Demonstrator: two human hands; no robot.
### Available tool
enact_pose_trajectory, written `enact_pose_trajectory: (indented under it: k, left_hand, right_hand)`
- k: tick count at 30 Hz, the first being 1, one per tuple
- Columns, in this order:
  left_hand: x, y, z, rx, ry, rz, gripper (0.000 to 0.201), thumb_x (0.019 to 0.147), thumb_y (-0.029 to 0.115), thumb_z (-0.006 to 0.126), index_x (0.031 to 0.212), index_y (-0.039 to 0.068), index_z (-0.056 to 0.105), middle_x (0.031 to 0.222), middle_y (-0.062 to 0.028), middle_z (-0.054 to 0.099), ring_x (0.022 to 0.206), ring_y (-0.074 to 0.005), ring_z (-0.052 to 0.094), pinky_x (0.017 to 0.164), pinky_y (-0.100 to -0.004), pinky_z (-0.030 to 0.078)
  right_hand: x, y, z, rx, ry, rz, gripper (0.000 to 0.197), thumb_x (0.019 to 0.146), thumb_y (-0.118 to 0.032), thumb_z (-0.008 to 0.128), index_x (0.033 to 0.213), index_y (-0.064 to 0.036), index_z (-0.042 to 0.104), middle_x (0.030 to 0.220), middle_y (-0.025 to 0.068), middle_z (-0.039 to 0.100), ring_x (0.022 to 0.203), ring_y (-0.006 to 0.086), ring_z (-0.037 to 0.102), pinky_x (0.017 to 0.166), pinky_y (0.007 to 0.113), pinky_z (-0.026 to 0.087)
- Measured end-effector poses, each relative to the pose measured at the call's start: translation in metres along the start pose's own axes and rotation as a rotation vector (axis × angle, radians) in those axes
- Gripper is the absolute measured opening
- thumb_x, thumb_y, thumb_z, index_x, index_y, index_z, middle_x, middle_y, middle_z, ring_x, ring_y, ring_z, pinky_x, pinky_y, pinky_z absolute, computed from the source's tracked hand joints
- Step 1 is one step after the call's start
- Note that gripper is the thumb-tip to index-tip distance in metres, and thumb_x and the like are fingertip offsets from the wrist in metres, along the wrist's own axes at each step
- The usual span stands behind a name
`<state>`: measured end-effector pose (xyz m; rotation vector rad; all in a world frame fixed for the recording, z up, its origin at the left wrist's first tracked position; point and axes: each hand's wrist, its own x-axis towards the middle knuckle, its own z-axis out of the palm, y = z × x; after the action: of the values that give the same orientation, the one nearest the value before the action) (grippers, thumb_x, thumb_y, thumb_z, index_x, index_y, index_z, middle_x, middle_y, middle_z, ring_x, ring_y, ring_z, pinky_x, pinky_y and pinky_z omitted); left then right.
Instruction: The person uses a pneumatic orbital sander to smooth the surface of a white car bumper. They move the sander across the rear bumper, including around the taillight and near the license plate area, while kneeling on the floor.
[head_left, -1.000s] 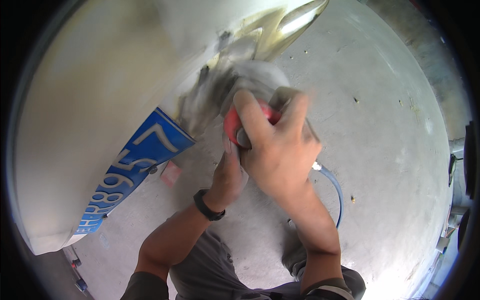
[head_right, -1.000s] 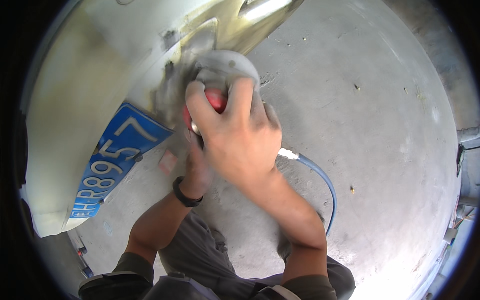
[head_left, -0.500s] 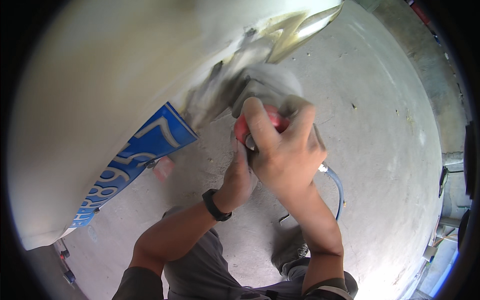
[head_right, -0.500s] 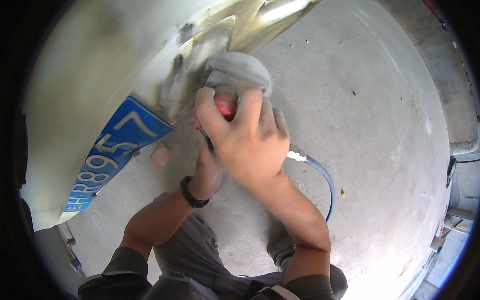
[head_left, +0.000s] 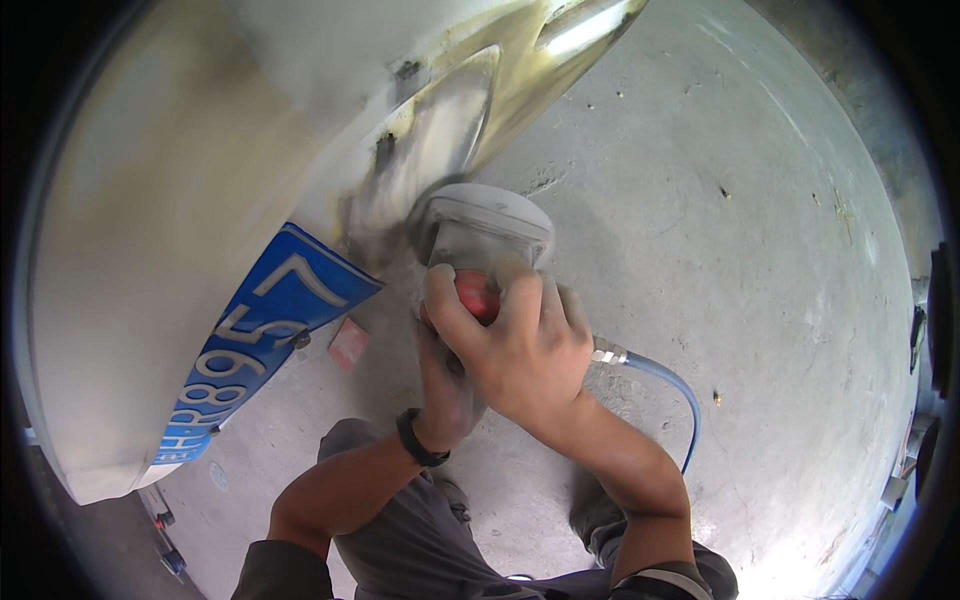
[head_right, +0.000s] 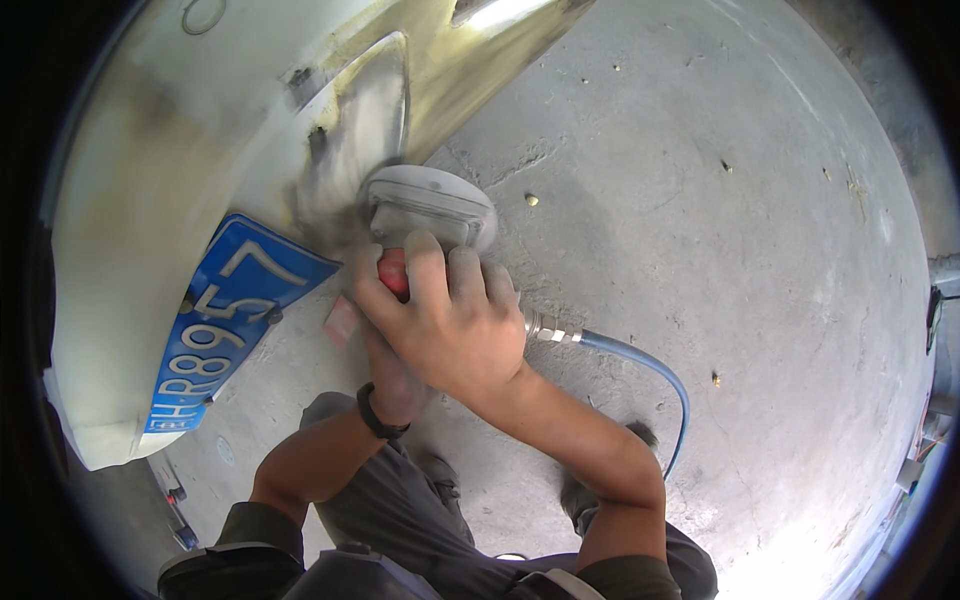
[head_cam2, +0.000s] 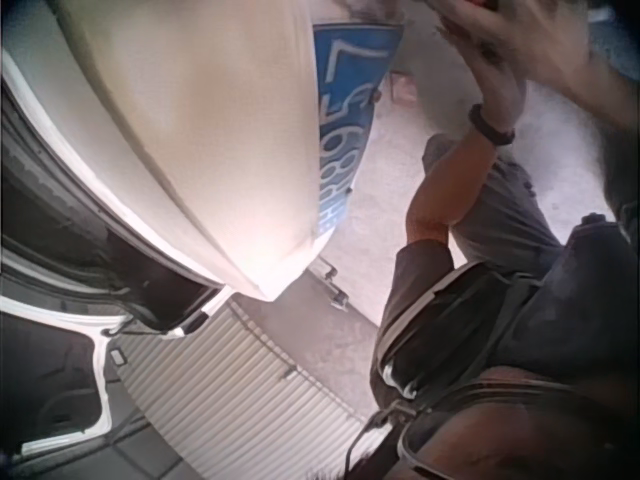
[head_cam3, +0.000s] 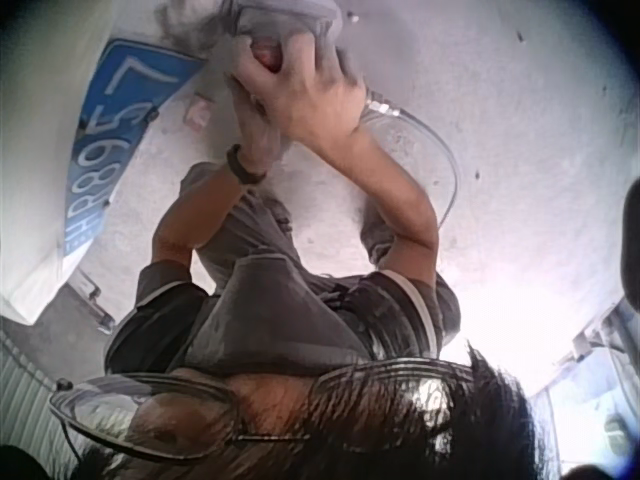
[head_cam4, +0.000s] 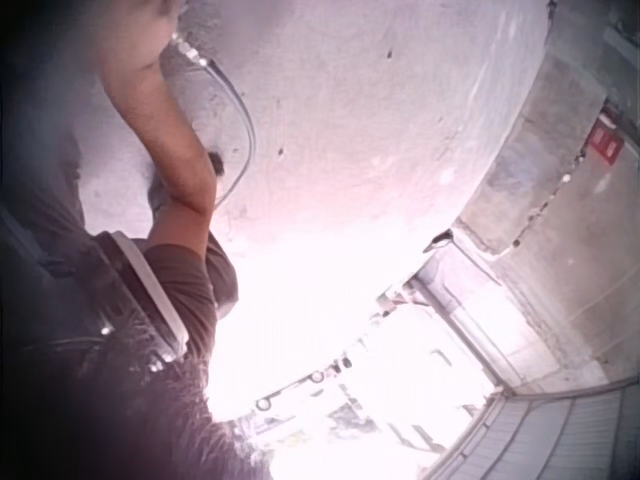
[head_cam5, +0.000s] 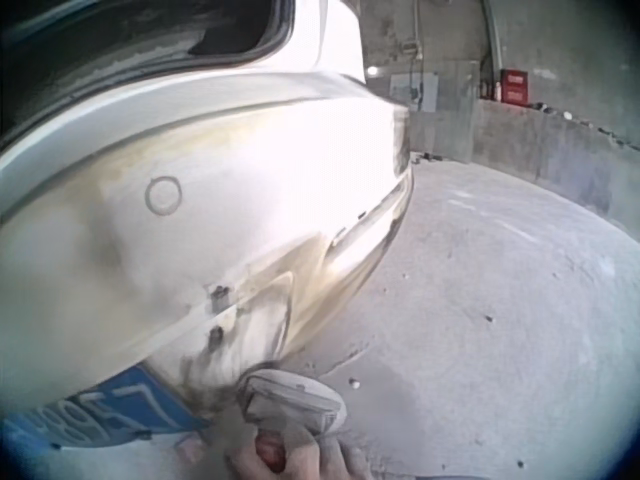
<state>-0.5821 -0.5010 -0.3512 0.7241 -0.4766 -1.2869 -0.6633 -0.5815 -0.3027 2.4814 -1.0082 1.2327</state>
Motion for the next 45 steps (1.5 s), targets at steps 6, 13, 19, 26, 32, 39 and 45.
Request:
enact_pose_trajectory:
  k: [6, 13, 19, 26, 32, 39, 45]
  left_hand:
    - [0.029, 0.008, 0.009, 0.017, -0.165, 0.056, 0.064, 0.113, 0.064, 0.024, 0.155, 0.018, 0.039, 0.149, -0.0010, 0.051, 0.138, -0.0154, 0.049, 0.116, -0.0375, 0.041]
    - [0.050, 0.008, 0.045, -0.003, -0.127, 0.004, 0.082, 0.108, 0.075, 0.020, 0.159, 0.013, 0.036, 0.155, -0.0034, 0.047, 0.141, -0.0170, 0.047, 0.120, -0.0380, 0.039]
    - [0.030, -0.001, 0.026, -0.003, -0.050, 0.019, 0.068, 0.113, 0.066, 0.022, 0.155, 0.015, 0.037, 0.151, -0.0026, 0.048, 0.140, -0.0149, 0.048, 0.120, -0.0376, 0.039]
    - [0.012, 0.006, 0.019, 0.124, -0.042, 0.064, 0.074, 0.110, 0.068, 0.022, 0.160, 0.014, 0.032, 0.157, -0.0059, 0.044, 0.145, -0.0182, 0.044, 0.122, -0.0394, 0.036]
    - [0.044, 0.006, 0.023, -0.110, -0.148, -0.037, 0.075, 0.111, 0.069, 0.025, 0.163, 0.016, 0.029, 0.159, -0.0028, 0.042, 0.144, -0.0171, 0.044, 0.121, -0.0383, 0.037]
    - [0.022, -0.001, 0.008, 0.021, -0.014, -0.084, 0.078, 0.110, 0.071, 0.020, 0.165, 0.016, 0.028, 0.161, -0.0025, 0.041, 0.148, -0.0173, 0.041, 0.123, -0.0378, 0.034]
    - [0.022, 0.010, 0.018, 0.114, -0.119, 0.010, 0.075, 0.111, 0.070, 0.023, 0.164, 0.017, 0.028, 0.160, -0.0027, 0.042, 0.148, -0.0174, 0.041, 0.124, -0.0389, 0.034]
  right_hand:
    - [0.032, 0.003, -0.014, -0.094, -0.103, 0.039, 0.041, 0.080, -0.029, 0.075, 0.121, -0.0318, 0.073, 0.102, 0.0076, 0.053, 0.072, 0.0229, 0.062, 0.056, 0.035, 0.052]
    - [0.062, 0.024, -0.036, -0.183, -0.042, 0.064, 0.051, 0.067, -0.024, 0.086, 0.116, -0.0321, 0.073, 0.106, 0.0074, 0.053, 0.067, 0.0207, 0.064, 0.050, 0.034, 0.052]
    - [0.038, 0.016, -0.021, -0.142, -0.112, -0.011, 0.044, 0.074, -0.027, 0.080, 0.117, -0.0314, 0.072, 0.106, 0.0069, 0.053, 0.069, 0.0201, 0.063, 0.052, 0.034, 0.053]
    - [0.026, 0.005, -0.017, -0.047, -0.113, -0.036, 0.043, 0.078, -0.033, 0.076, 0.121, -0.0298, 0.072, 0.106, 0.0080, 0.054, 0.072, 0.0205, 0.064, 0.053, 0.035, 0.054]
    - [0.058, 0.017, -0.031, -0.138, -0.049, 0.040, 0.049, 0.071, -0.027, 0.083, 0.119, -0.0313, 0.073, 0.105, 0.0086, 0.054, 0.071, 0.0211, 0.065, 0.052, 0.034, 0.053]
    - [0.033, 0.004, -0.013, -0.142, -0.117, 0.006, 0.043, 0.075, -0.025, 0.079, 0.117, -0.0331, 0.072, 0.108, 0.0065, 0.053, 0.069, 0.0213, 0.065, 0.053, 0.034, 0.054]
    - [0.033, 0.009, -0.022, -0.079, -0.102, 0.030, 0.045, 0.073, -0.025, 0.082, 0.116, -0.0319, 0.072, 0.108, 0.0075, 0.053, 0.072, 0.0212, 0.065, 0.054, 0.035, 0.054]
